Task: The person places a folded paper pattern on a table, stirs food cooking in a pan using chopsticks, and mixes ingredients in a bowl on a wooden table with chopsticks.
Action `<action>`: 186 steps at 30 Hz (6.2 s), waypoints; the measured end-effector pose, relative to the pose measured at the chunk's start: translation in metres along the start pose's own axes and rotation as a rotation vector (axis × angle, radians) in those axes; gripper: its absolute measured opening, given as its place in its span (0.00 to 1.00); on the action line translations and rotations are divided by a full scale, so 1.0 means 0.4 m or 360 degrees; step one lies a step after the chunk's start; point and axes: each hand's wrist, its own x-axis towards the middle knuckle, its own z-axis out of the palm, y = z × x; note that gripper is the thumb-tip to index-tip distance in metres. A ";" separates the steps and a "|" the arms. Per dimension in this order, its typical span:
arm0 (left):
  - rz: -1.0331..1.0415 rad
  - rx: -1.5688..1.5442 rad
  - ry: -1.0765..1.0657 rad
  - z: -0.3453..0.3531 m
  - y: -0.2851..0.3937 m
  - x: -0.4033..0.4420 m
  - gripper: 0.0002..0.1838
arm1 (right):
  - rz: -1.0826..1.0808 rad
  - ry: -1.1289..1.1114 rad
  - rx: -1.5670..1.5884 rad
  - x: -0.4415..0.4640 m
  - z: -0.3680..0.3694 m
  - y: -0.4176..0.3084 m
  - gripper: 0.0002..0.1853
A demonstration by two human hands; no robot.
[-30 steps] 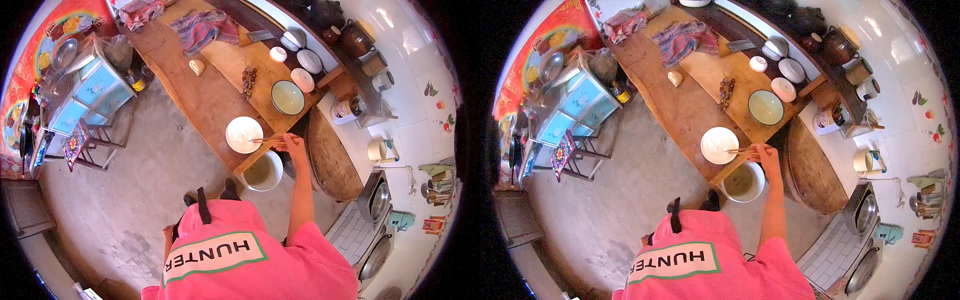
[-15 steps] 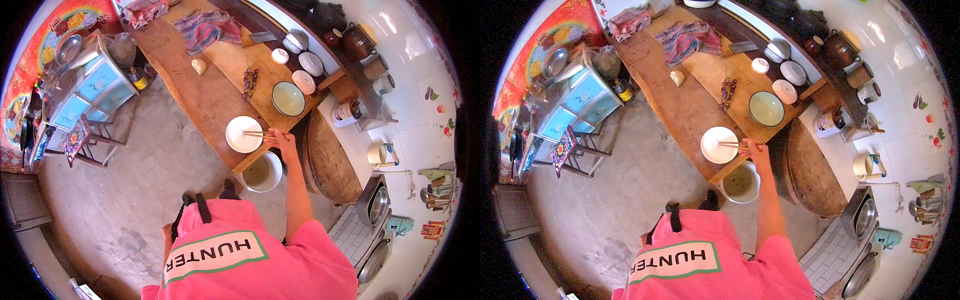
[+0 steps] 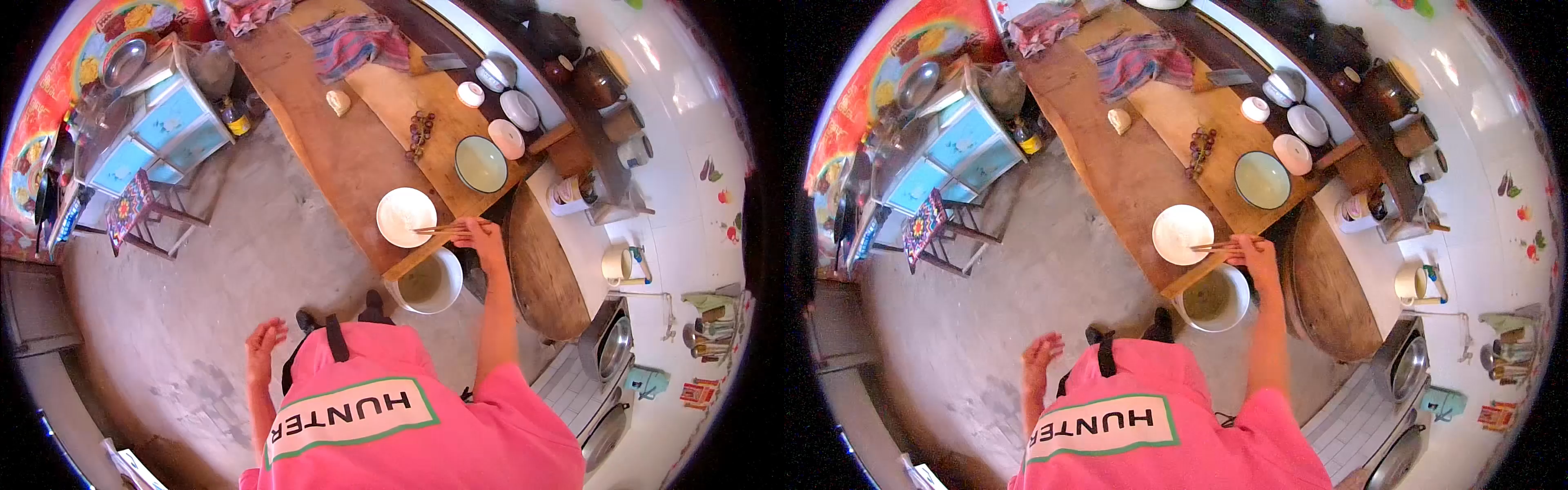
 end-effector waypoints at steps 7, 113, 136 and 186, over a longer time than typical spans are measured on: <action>0.1090 -0.0454 -0.1703 0.148 0.440 -0.127 0.19 | -0.0103 0.0005 0.0230 0.018 0.054 0.064 0.20; -0.0065 -0.0433 -0.0631 0.160 0.158 -0.042 0.21 | -0.1096 -0.0016 -0.0803 -0.023 0.329 0.009 0.06; -0.0081 -0.0416 -0.0079 0.151 0.021 -0.019 0.18 | 0.0152 -0.0079 -0.0446 0.371 0.083 -0.218 0.12; -0.0692 0.0568 0.0159 -0.319 -0.514 0.011 0.08 | -0.0185 0.0421 0.0344 -0.061 0.062 0.116 0.14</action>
